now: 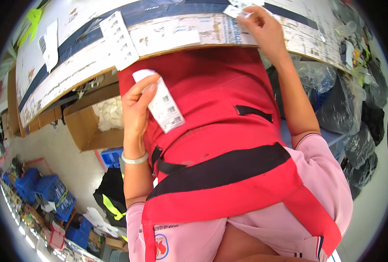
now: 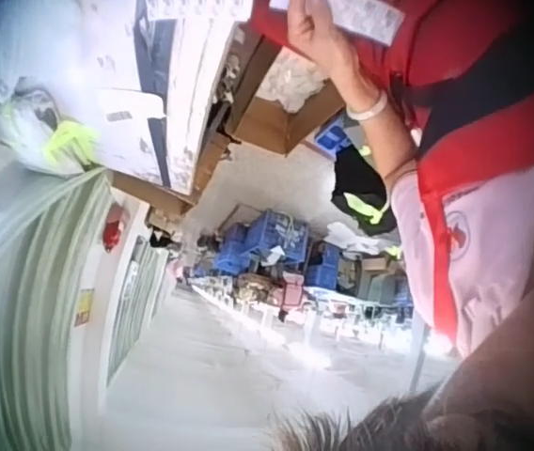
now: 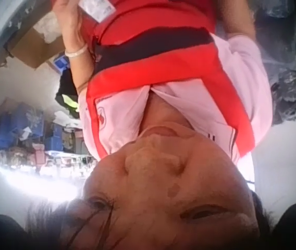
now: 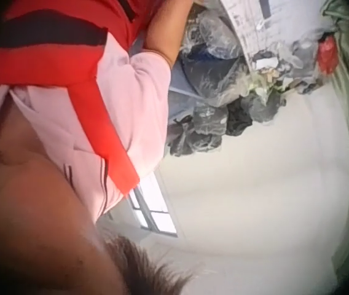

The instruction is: Manually applying printed adhesive labels to a base material or component on a production line workbench.

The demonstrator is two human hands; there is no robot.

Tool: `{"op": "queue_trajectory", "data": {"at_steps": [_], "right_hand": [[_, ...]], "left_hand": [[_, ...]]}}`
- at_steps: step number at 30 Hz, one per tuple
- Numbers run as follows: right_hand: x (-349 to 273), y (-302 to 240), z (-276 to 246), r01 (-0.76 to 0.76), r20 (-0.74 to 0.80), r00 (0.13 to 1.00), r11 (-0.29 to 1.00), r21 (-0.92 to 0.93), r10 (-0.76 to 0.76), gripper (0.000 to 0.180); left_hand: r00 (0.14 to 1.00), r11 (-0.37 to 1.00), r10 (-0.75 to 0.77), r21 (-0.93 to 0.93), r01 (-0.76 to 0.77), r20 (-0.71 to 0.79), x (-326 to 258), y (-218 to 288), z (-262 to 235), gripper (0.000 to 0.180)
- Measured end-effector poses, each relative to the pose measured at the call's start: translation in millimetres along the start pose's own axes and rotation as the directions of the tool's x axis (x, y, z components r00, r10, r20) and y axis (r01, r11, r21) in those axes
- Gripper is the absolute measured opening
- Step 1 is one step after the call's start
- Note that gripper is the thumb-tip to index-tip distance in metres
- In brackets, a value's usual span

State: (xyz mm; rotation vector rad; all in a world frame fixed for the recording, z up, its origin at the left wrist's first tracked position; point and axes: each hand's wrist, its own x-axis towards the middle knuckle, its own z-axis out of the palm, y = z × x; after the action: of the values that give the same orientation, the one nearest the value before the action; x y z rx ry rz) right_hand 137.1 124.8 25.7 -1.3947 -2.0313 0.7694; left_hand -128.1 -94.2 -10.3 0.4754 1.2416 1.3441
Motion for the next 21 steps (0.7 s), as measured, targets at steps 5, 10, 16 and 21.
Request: {"op": "queue_trajectory", "data": {"at_steps": [5, 10, 16, 21], "right_hand": [[-60, -84, 55, -0.248, 0.838, 0.528, 0.919, 0.306, -0.136, 0.021], [-70, -76, 79, -0.525, 0.846, 0.529, 0.759, 0.385, -0.064, 0.017], [-74, -79, 84, -0.419, 0.691, 0.719, 0.748, 0.514, -0.072, 0.014], [-66, -76, 82, 0.009, 0.511, 0.806, 0.87, 0.493, -0.298, 0.011]], "left_hand": [[0.995, 0.987, 0.09, 0.139, -0.084, -0.035, 5, 6, 17, 0.02], [0.995, 1.0, 0.014, 0.007, -0.015, 0.099, 1, 11, 10, 0.02], [0.992, 0.987, -0.036, 0.158, 0.016, 0.123, -2, -2, 5, 0.016], [0.982, 0.973, -0.098, 0.223, 0.06, 0.164, 5, -5, 8, 0.017]]}}
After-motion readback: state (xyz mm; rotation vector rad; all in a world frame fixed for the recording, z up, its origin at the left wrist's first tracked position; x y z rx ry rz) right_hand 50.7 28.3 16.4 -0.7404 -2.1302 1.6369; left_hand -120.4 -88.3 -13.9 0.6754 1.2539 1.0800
